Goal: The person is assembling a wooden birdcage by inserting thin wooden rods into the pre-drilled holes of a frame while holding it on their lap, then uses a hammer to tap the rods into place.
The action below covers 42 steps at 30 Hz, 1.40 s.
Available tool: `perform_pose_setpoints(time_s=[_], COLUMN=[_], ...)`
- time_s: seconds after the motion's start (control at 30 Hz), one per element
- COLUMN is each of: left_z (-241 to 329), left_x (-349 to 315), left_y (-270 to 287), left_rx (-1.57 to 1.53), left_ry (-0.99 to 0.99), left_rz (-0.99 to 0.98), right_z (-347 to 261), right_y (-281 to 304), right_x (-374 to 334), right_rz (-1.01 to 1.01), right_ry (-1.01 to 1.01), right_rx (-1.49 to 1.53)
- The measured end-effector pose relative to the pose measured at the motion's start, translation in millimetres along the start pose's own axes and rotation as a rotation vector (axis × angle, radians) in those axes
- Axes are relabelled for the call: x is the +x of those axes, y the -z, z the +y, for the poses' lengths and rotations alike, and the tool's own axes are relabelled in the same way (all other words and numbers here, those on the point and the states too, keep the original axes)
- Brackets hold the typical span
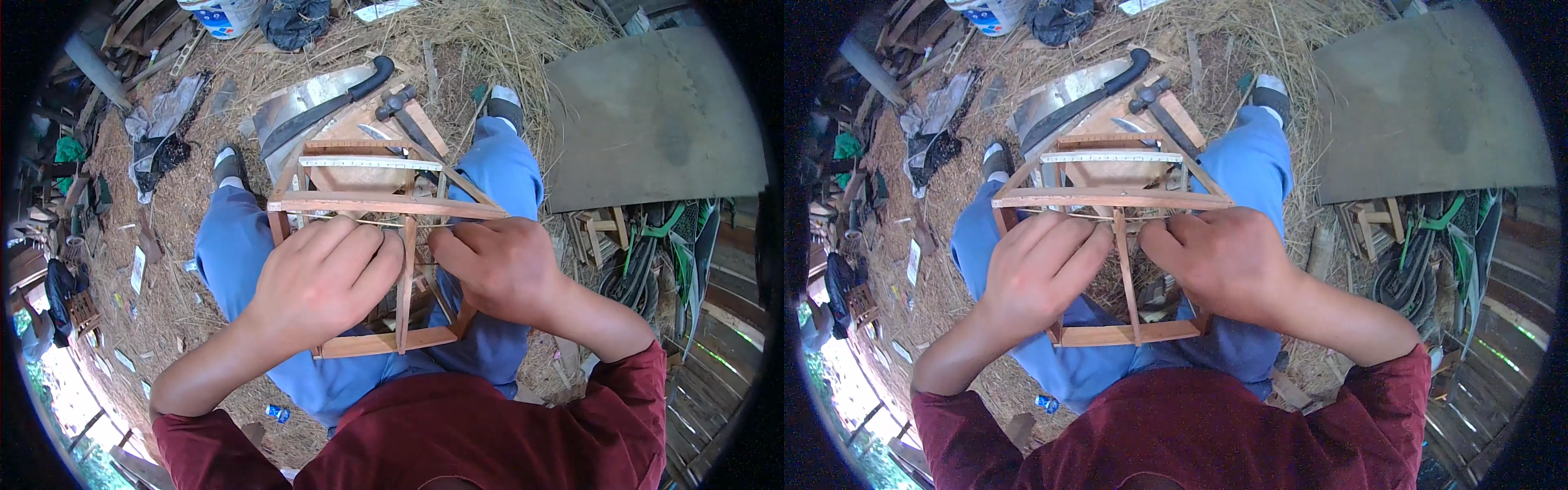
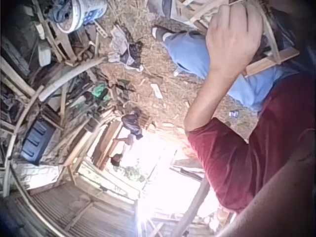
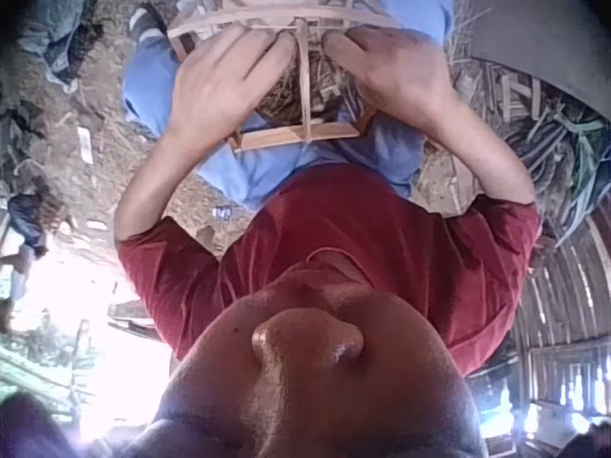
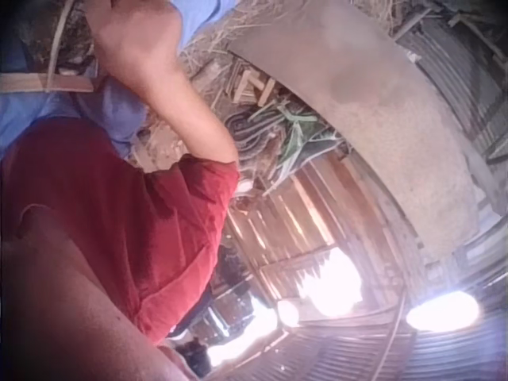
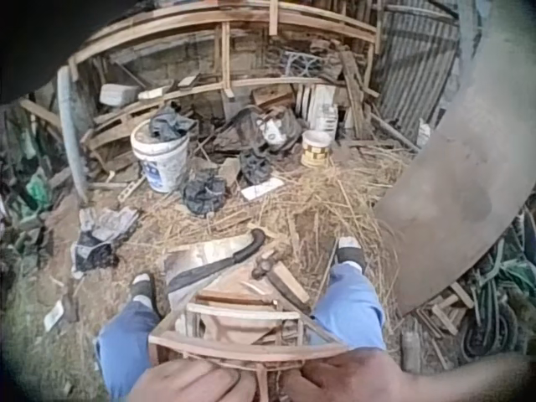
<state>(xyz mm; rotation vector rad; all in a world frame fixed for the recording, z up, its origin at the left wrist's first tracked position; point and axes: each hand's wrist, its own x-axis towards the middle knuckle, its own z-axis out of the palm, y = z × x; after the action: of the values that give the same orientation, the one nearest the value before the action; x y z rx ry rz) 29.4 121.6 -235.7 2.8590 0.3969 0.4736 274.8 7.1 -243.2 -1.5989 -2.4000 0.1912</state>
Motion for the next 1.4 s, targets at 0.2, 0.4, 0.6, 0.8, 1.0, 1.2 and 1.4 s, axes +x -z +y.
perform_pose_setpoints(time_s=[0.2, 0.4, 0.6, 0.8, 1.0, 1.2, 1.4], left_z=[1.4, 1.5, 0.0, -1.9, 0.0, -1.0, -0.7], left_x=[3.0, 4.0, 6.1, 9.9, 12.9, 16.9, 16.1], left_y=[2.6, 3.5, 6.2, 1.2, 5.5, 7.7, 3.7], left_rx=[0.057, -0.006, -0.05, 0.006, 0.014, 0.008, -0.002], left_ry=[-0.013, 0.049, 0.006, -0.065, -0.068, -0.113, -0.118], left_rz=[-0.05, -0.094, -0.244, -0.128, -0.186, -0.241, -0.212], right_z=[1.5, -2.1, -4.1, -13.1, -13.9, -7.4, -5.1], right_y=[1.2, -1.6, -7.3, -16.9, -25.7, -28.3, -27.8], right_x=[1.7, 0.6, -0.5, -5.5, -8.6, -13.3, -16.8], right_rz=[-0.022, 0.011, 0.053, 0.112, 0.178, 0.183, 0.141], right_ry=[0.022, 0.002, -0.049, -0.133, -0.117, -0.068, -0.05], right_rx=[-0.018, 0.013, 0.068, 0.078, 0.093, 0.117, 0.11])
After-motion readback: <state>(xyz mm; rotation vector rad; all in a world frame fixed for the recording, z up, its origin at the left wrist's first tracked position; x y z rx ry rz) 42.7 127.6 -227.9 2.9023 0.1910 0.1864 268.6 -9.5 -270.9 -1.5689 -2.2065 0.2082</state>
